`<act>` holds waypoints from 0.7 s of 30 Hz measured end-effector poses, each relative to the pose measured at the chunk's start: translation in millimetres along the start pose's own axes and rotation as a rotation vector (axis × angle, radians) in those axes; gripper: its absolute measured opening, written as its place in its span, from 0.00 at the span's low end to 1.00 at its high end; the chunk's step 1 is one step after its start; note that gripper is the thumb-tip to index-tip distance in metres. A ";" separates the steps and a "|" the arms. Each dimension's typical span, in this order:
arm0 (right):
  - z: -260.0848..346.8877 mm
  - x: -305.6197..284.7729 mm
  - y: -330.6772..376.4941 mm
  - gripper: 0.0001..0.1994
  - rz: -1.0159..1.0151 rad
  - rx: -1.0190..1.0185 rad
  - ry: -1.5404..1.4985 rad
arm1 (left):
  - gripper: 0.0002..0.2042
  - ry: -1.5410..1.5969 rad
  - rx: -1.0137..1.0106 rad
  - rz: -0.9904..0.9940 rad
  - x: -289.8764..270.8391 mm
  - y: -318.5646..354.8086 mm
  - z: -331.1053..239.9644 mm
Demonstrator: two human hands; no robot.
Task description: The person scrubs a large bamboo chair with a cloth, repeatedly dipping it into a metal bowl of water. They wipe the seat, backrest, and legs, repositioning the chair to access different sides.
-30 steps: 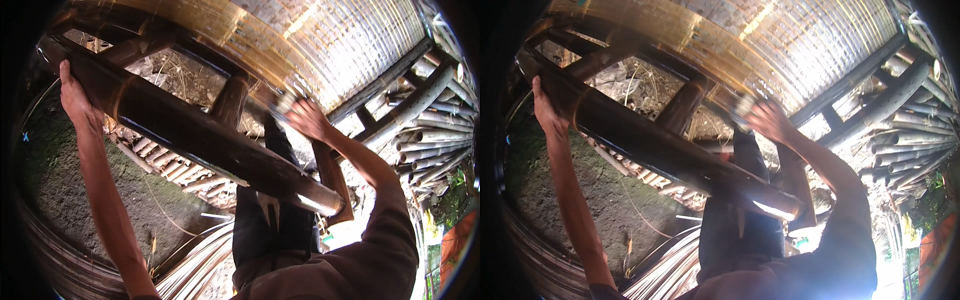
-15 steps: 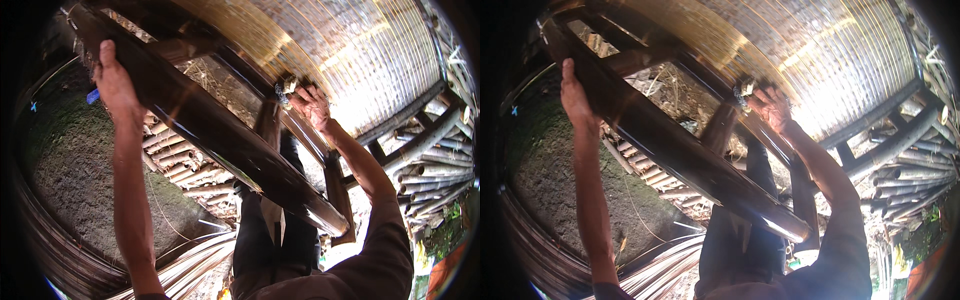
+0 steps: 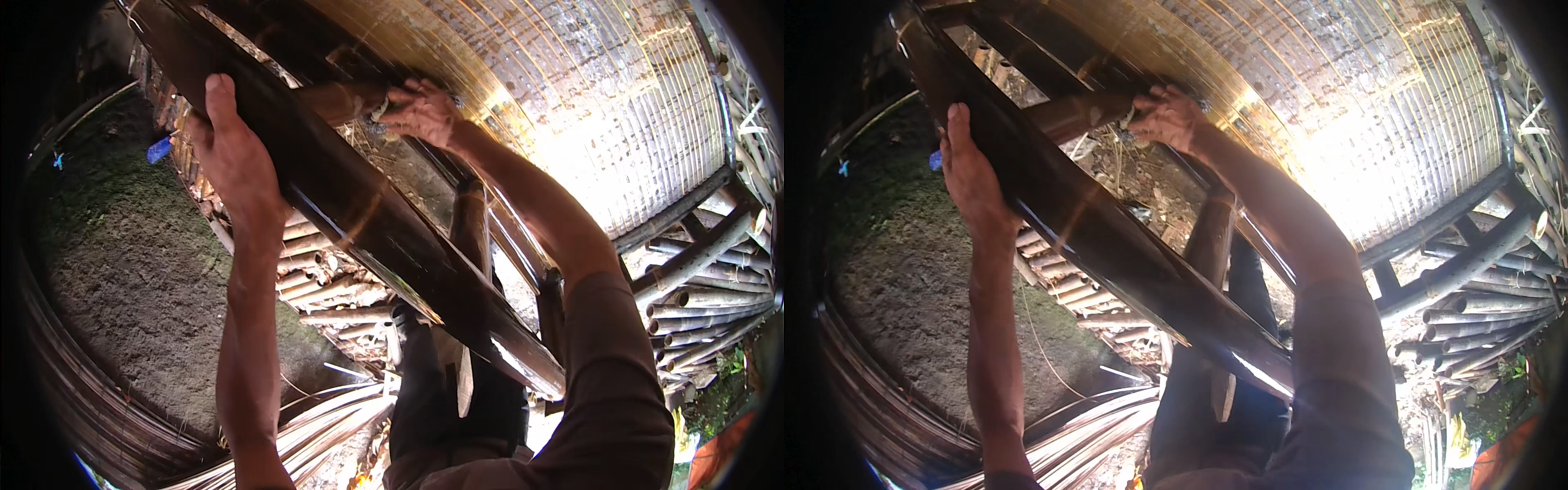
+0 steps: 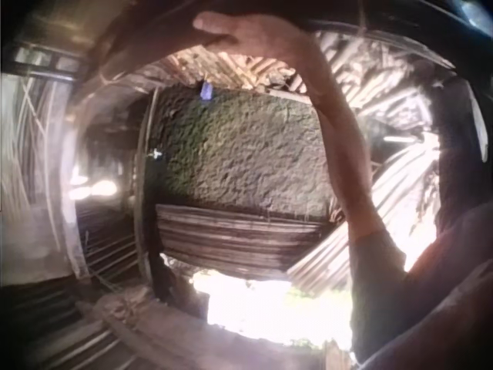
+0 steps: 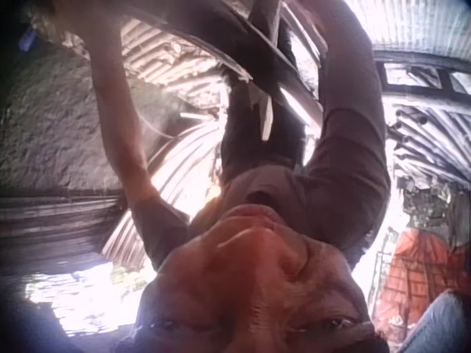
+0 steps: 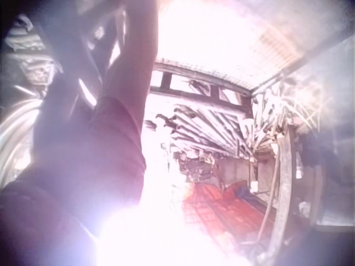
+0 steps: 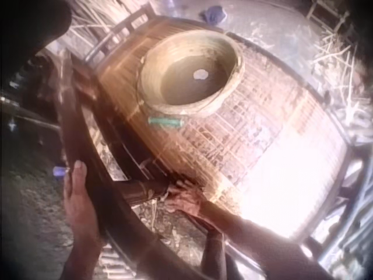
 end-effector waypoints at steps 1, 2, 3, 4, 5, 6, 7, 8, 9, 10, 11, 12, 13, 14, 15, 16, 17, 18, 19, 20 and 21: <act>7.8 -4.5 -4.4 0.25 0.202 -0.068 -0.296 | 0.23 0.015 0.006 0.056 11.5 -4.6 4.4; -12.9 -7.9 21.6 0.26 0.084 0.030 -0.693 | 0.23 0.001 0.004 0.052 2.2 -5.4 8.7; -27.2 4.0 43.1 0.26 -0.210 0.099 -0.323 | 0.23 -0.025 0.039 0.002 -17.4 -5.7 9.8; -29.1 16.0 73.3 0.26 -0.461 0.276 0.094 | 0.23 -0.045 0.060 -0.025 -30.2 -4.2 11.7; -11.7 28.1 76.6 0.27 -0.337 0.136 0.133 | 0.23 -0.050 0.098 -0.027 -28.2 -5.2 8.0; 7.3 31.9 75.3 0.27 -0.205 -0.006 0.170 | 0.22 -0.036 0.096 -0.009 -17.7 1.3 1.4; 17.3 26.2 66.1 0.24 -0.239 0.023 0.434 | 0.23 -0.049 0.091 -0.023 -17.6 0.8 1.0; 25.3 20.9 42.6 0.22 -0.328 0.191 1.180 | 0.25 -0.070 0.082 -0.040 -20.4 0.0 3.7; 29.6 28.0 12.0 0.20 -0.347 0.347 1.921 | 0.26 -0.094 0.073 -0.061 -22.9 -1.5 6.9; 29.6 35.6 -22.8 0.18 -0.333 0.406 2.311 | 0.26 -0.092 0.051 -0.056 -21.5 -2.6 8.8; 37.1 55.2 -62.7 0.15 -0.308 0.398 2.855 | 0.26 -0.090 0.035 -0.060 -19.4 -3.4 7.9; 53.0 54.2 -91.2 0.12 -0.382 0.032 2.785 | 0.26 -0.083 0.014 -0.036 -10.8 -3.8 6.8; 47.5 54.2 -98.3 0.13 -0.368 0.058 2.792 | 0.26 -0.124 0.041 -0.034 -13.0 -4.2 4.2; 43.3 54.3 -102.0 0.13 -0.357 0.086 2.800 | 0.26 -0.163 0.066 -0.029 -13.6 -4.1 2.8; 39.8 54.6 -101.6 0.13 -0.352 0.117 2.810 | 0.26 -0.200 0.089 -0.019 -14.1 -4.0 3.4; 30.5 39.3 -76.2 0.14 -0.426 0.200 2.789 | 0.28 -0.171 0.070 -0.037 -12.9 -3.9 5.0; 15.8 19.4 -31.5 0.15 -0.301 0.202 2.972 | 0.31 -0.146 0.044 -0.052 -12.2 -2.7 5.6; 4.4 -3.8 24.7 0.17 -0.170 0.210 3.150 | 0.33 -0.119 0.014 -0.058 -11.4 -1.3 5.2; 1.6 -11.1 53.4 0.20 -0.002 0.164 3.492 | 0.33 -0.161 0.030 -0.048 -11.9 -1.6 5.2; 1.4 -2.2 71.3 0.24 0.178 0.023 3.833 | 0.33 -0.202 0.047 -0.041 -19.1 -0.6 4.1; -2.9 -9.8 80.5 0.27 0.908 0.009 4.525 | 0.32 -0.220 0.029 -0.050 -23.0 -0.6 3.4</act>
Point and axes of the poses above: each hand's wrist, its own y-axis away from the middle knuckle, its own x-axis out of the palm, z = x × y, the point moved 5 cm from there along -y, towards the middle knuckle, and after that the axes turned 15 degrees about y, right-handed, at the moved point
